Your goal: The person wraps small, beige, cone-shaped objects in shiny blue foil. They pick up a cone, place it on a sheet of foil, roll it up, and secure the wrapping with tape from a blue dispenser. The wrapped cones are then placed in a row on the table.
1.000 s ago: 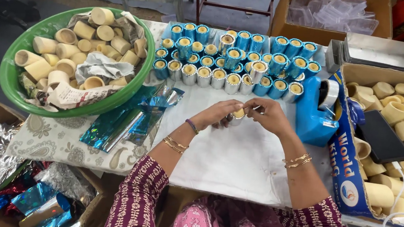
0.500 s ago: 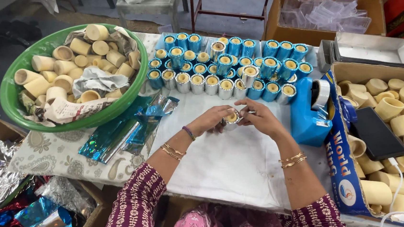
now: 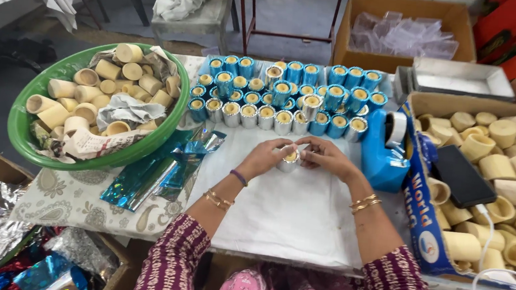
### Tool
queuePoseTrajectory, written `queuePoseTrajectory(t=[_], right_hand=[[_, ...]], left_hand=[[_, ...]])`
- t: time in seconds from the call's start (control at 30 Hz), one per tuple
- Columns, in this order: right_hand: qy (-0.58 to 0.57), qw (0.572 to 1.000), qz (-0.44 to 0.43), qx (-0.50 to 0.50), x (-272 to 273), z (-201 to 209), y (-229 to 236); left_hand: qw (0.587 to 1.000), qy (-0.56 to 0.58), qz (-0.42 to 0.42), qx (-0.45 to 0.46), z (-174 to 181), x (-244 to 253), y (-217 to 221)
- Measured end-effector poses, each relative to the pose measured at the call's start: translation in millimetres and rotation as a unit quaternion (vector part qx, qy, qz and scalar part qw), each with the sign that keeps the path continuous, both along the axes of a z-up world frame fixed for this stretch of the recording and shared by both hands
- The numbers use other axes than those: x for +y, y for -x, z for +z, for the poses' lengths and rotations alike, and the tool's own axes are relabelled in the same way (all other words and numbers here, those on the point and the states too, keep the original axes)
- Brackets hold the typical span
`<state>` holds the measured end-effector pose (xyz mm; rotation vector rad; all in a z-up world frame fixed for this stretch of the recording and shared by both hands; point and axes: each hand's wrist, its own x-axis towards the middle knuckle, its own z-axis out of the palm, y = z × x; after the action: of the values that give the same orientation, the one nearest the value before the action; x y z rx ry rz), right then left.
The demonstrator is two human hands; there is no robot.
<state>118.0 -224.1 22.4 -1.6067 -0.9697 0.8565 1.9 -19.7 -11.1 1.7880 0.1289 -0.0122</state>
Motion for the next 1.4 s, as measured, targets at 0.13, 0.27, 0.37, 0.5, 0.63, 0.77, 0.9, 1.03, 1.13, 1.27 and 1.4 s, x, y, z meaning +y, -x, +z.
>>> queuePoseTrajectory(t=[0.13,0.27,0.37,0.5,0.63,0.77,0.9,1.03,1.13,1.27,1.4], right_hand=[[-0.008,0.995,-0.068,0.070,3.1,-14.5,-9.8],[0.007,0.997,-0.062,0.035,3.3,-14.9,-7.4],[0.029,0.997,-0.068,0.022,7.5,-14.3,-8.1],[0.045,0.996,-0.074,0.016,9.2,-10.5,-6.7],[0.060,0.995,-0.080,-0.002,10.7,-9.6,-6.0],[0.040,0.997,-0.071,0.018,9.8,-13.3,-8.8],[0.028,0.997,-0.069,0.007,10.6,-17.3,-11.4],[0.021,0.998,-0.061,0.006,11.6,-21.3,-13.9],[0.016,0.998,-0.058,0.007,12.1,-23.2,-15.6],[0.019,0.998,-0.059,0.013,11.8,-20.7,-13.5],[0.030,0.998,-0.063,0.003,11.7,-15.2,-10.6]], left_hand=[[0.906,-0.367,0.071,-0.199,41.7,-16.6,21.3],[0.932,-0.333,0.020,-0.143,26.6,-8.4,14.1],[0.941,-0.306,0.043,-0.140,18.0,6.1,12.2],[0.924,-0.352,0.124,-0.089,58.7,38.7,9.7],[0.899,-0.358,0.205,-0.146,70.7,87.9,-15.2],[0.885,-0.374,0.248,-0.122,87.3,103.4,-46.1],[0.881,-0.385,0.264,-0.081,73.2,113.5,-78.9],[0.869,-0.415,0.257,-0.073,54.9,122.6,-104.7],[0.867,-0.422,0.260,-0.052,50.4,123.7,-115.6],[0.867,-0.422,0.262,-0.042,38.9,129.5,-123.5],[0.865,-0.437,0.246,-0.019,62.6,120.0,-104.5]])
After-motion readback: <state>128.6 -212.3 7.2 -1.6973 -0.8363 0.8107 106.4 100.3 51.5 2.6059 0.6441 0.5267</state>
